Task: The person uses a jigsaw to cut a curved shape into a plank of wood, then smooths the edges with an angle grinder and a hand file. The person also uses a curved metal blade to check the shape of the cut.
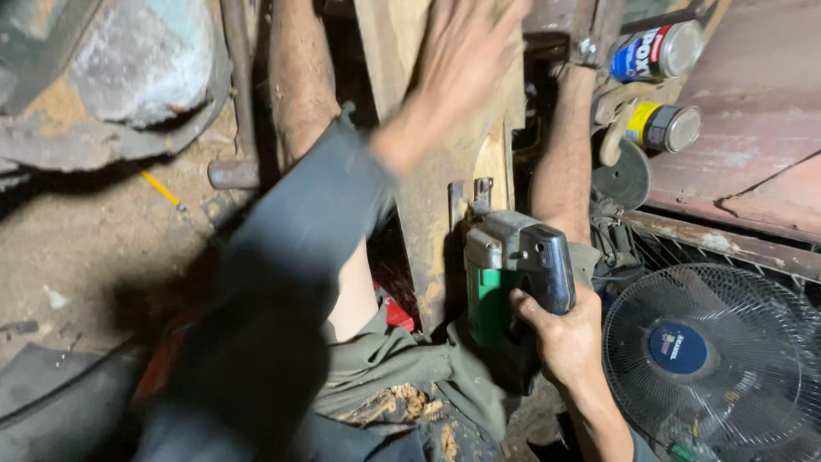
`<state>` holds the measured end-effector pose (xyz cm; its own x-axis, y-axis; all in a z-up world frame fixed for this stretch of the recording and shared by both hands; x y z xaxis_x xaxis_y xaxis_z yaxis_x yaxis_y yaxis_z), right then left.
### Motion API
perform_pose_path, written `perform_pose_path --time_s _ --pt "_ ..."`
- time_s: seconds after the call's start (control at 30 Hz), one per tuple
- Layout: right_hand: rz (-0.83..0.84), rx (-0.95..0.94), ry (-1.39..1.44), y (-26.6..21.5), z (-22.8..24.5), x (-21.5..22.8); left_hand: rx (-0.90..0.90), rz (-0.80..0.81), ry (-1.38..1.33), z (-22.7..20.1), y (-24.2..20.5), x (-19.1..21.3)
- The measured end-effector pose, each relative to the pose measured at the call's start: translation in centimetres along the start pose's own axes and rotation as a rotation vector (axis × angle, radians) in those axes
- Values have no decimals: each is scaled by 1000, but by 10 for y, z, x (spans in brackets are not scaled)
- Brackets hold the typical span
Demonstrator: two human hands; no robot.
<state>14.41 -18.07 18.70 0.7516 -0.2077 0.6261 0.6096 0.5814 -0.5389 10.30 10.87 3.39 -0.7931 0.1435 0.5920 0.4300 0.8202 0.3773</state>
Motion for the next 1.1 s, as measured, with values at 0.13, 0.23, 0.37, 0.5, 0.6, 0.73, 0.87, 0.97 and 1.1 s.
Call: perform_pose_path --time_s 0.13,0.23,0.37,0.5,0.6,0.73,0.87,0.97,1.1 --pt "-1 -9 -19 4 -3 1 336 218 108 -44 -127 56" --pt "18 -1 33 2 -2 0 381 292 61 -53 -177 49" --pt "40 19 14 4 5 -2 251 219 92 -50 -179 42" --pt "26 -26 3 3 9 -4 248 202 136 -52 -177 49" --pt "22 -32 -27 5 12 -5 274 184 125 -53 -178 47" --pt "33 -9 21 5 13 -6 305 166 86 -49 -181 42" --pt "27 -15 21 5 10 -4 305 139 117 -51 -180 41" --pt "39 -23 53 4 11 -4 305 152 146 -53 -181 45" --pt "36 -22 -7 8 16 -4 308 149 156 -51 -178 43"
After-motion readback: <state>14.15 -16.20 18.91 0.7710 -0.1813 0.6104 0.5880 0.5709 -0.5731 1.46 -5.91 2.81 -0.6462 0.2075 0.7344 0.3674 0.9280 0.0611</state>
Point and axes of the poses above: each hand's wrist, its own y-axis towards the middle knuckle, its own x-axis out of the back of the hand, z = x × y, the point moved 3 cm from there along y, towards the middle knuckle
